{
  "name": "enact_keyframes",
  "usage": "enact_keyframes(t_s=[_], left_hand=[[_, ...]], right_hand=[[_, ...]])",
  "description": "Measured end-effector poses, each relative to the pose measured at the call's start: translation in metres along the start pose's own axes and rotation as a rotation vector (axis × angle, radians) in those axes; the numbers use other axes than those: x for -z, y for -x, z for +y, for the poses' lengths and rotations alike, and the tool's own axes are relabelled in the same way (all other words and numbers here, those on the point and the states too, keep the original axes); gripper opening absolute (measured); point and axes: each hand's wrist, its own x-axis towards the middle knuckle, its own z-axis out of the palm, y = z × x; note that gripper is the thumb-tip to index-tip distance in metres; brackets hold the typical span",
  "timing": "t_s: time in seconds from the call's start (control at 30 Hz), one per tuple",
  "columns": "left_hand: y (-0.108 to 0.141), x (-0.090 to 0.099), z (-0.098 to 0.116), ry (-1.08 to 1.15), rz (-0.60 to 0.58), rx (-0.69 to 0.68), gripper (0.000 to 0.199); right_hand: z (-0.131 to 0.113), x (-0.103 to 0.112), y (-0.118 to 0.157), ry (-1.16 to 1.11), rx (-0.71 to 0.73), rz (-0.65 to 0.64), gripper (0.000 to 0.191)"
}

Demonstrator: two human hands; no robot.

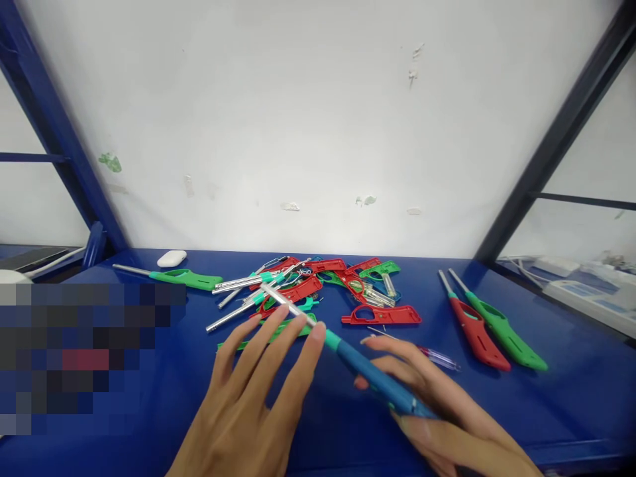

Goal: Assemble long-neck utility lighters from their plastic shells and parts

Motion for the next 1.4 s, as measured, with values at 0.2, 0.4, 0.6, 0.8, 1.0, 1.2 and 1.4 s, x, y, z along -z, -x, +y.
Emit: enact_keyframes(t_s=[0.2,0.4,0.6,0.8,1.0,1.2,1.4], left_hand=[[0.013,0.004,0.002,0.131,-0.034,0.003,0.038],[0.012,0.001,0.004,0.131,-0.037,-0.023,0.034],[0.014,0.002,0.004,0.144,-0.049,-0.032,0.034],[0.014,0.000,0.003,0.138,-0.052,-0.033,0.035],[0.013,-0.001,0.002,0.150,-0.066,-0.025,0.034],[0.016,-0.001,0.001,0.143,-0.075,-0.036,0.034],[0.013,-0.002,0.000,0.123,-0.065,-0.030,0.035]], right_hand=[[0.013,0.002,0.001,0.109,0.028,0.158,0.058],[0.012,0.000,-0.002,0.128,0.037,0.151,0.048],[0.004,-0.002,-0.004,-0.027,0.005,0.147,0.052],[-0.009,0.001,-0.005,-0.196,-0.188,0.071,0.077],[-0.006,0.005,-0.007,-0.265,-0.167,0.039,0.075],[-0.012,0.004,-0.009,-0.282,-0.171,0.036,0.072],[-0.015,0.002,-0.009,-0.305,-0.185,0.019,0.080]])
